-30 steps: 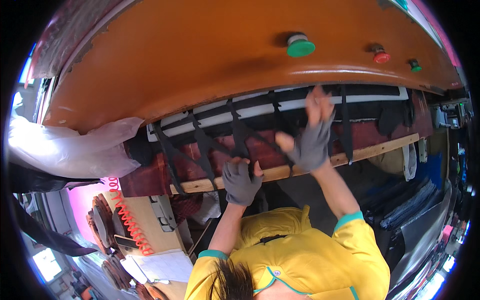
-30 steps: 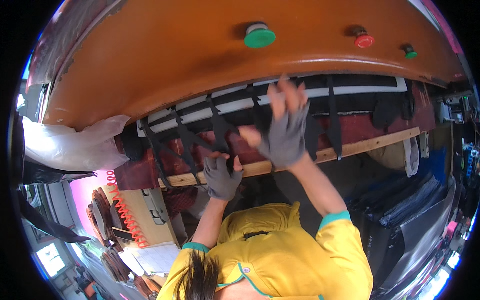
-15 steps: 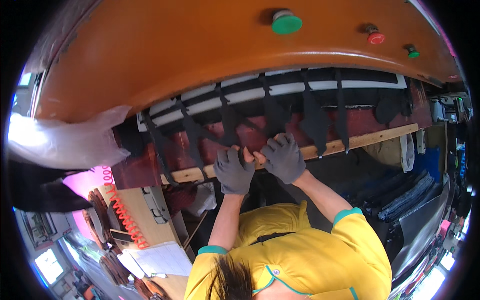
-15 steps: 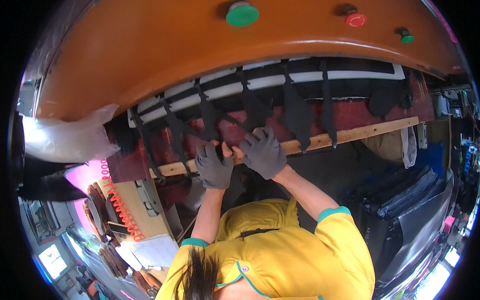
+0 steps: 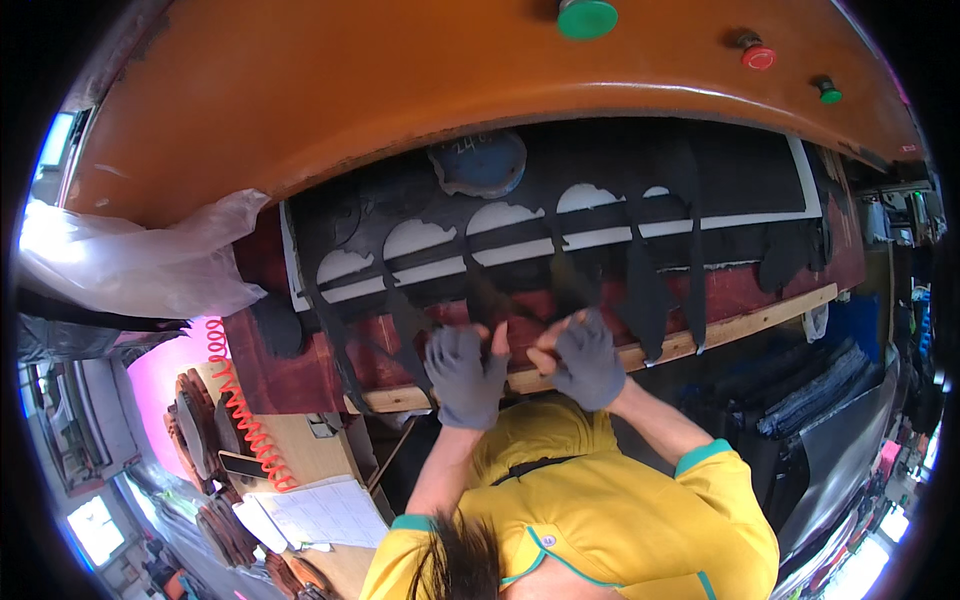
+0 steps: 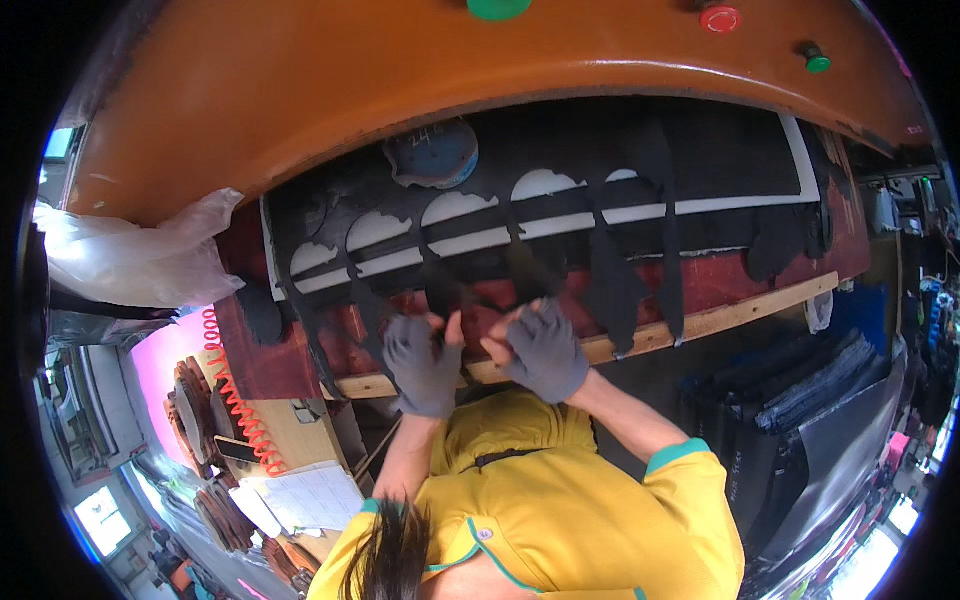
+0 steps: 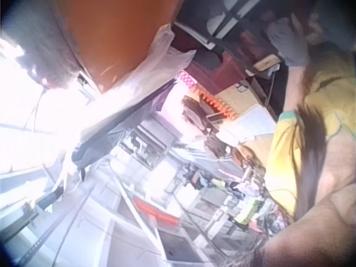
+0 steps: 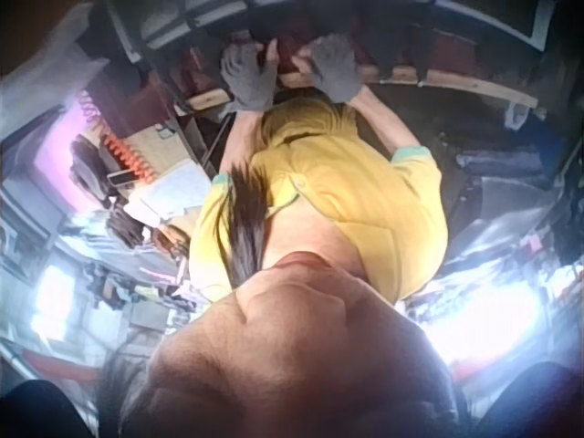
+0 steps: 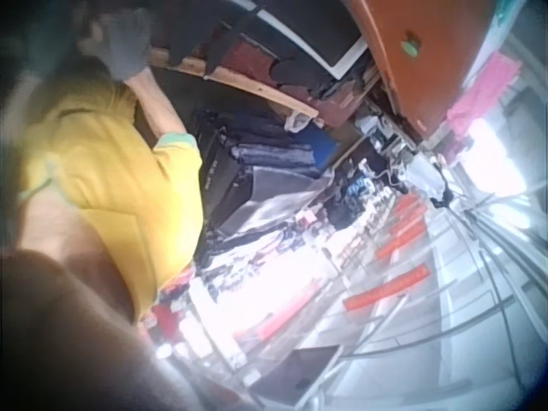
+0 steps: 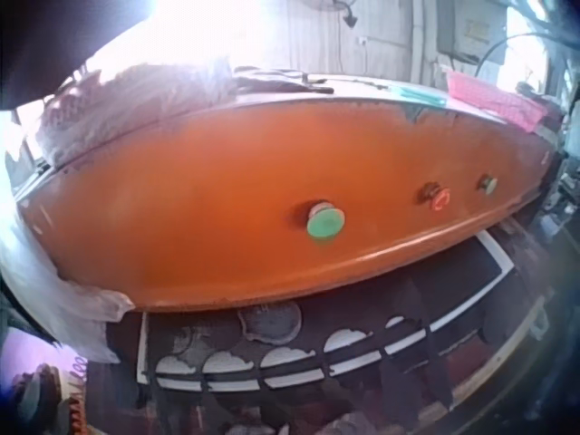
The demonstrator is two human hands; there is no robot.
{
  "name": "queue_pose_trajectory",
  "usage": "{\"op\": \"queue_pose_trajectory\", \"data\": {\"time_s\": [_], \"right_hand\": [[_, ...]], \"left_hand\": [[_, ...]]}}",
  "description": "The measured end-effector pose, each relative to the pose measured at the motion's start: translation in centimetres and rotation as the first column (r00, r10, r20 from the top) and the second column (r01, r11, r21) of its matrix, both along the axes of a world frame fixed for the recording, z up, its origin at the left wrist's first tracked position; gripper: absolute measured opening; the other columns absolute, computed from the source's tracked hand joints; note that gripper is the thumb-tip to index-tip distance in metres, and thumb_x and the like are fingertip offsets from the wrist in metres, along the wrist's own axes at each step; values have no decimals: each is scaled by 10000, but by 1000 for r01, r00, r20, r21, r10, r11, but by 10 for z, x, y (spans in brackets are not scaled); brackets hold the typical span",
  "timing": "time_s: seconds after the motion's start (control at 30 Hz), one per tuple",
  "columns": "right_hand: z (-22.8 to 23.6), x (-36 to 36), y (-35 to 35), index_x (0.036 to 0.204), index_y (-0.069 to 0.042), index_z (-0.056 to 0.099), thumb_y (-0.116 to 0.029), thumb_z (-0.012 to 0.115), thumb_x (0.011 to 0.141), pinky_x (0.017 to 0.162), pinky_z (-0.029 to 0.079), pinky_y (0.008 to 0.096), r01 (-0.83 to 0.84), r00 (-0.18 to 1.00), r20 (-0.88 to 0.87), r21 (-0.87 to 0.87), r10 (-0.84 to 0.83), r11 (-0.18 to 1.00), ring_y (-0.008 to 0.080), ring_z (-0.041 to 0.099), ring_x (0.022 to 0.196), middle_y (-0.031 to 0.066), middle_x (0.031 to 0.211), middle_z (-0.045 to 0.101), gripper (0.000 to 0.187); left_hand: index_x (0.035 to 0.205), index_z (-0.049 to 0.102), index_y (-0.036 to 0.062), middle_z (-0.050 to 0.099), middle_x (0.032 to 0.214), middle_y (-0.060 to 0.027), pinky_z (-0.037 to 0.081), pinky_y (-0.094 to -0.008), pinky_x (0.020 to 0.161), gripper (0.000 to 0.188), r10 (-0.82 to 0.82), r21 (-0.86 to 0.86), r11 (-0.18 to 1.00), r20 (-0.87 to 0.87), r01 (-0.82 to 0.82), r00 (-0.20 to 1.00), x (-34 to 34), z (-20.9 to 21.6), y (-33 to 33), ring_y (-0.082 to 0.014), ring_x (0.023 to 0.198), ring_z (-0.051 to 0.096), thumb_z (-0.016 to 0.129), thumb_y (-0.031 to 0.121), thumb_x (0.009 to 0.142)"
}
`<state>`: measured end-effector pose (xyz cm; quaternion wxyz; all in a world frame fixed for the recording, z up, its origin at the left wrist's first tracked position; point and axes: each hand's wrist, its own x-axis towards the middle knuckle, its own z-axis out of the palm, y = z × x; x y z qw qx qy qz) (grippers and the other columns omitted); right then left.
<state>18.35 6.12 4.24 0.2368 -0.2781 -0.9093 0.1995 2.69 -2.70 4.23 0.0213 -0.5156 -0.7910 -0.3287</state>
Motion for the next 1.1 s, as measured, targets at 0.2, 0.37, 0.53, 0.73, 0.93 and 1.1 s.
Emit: {"op": "queue_pose_trajectory", "data": {"time_s": [0.2,0.37,0.53,0.73,0.93,1.1], "right_hand": [[40,-78,83,1391,-7,347,-339,861,604,1055,345,501,78,997,-40,140,-73,987,456,431,1206,292,1416,353,998],[39,-88,86,1395,-29,376,-272,861,556,1051,374,458,-66,995,73,-90,73,994,408,449,1239,252,1419,380,999],[37,-56,83,1376,-40,427,-182,884,520,1018,429,401,-234,919,-394,-574,-14,785,291,496,1234,160,1347,463,980],[63,-9,90,1372,-62,436,-97,902,493,964,487,361,-304,801,-552,-709,-231,636,227,529,1176,113,1359,451,995],[45,8,94,1394,-85,414,-187,881,534,1055,408,425,-7,999,32,-48,8,999,352,475,1254,199,1447,389,984],[31,23,76,1399,-49,425,-252,911,561,1043,409,453,174,983,-52,-48,-177,984,401,473,1284,238,1443,414,989]], "left_hand": [[1242,492,-14,563,1220,-172,373,-479,986,638,39,94,995,-132,-27,990,-43,15,63,-346,1171,532,768,290,754],[1350,456,3,548,1322,-160,295,-477,1074,747,-19,-22,1000,-97,17,995,-33,11,40,-326,1276,488,727,352,748],[1327,516,50,557,1340,-129,281,-477,1081,661,-42,-92,995,-162,28,986,-19,7,13,-318,1278,490,713,402,803],[1277,563,92,567,1337,-116,287,-487,1076,581,-22,-96,995,-165,6,986,-15,13,-1,-315,1282,492,686,463,847],[1285,560,61,553,1357,-129,282,-480,1089,589,-28,-112,994,-199,6,979,-14,10,-4,-324,1308,467,683,446,857],[1234,581,75,571,1323,-115,332,-495,1037,576,-10,-63,998,-276,-8,961,-16,8,2,-318,1268,506,680,488,845]]}}
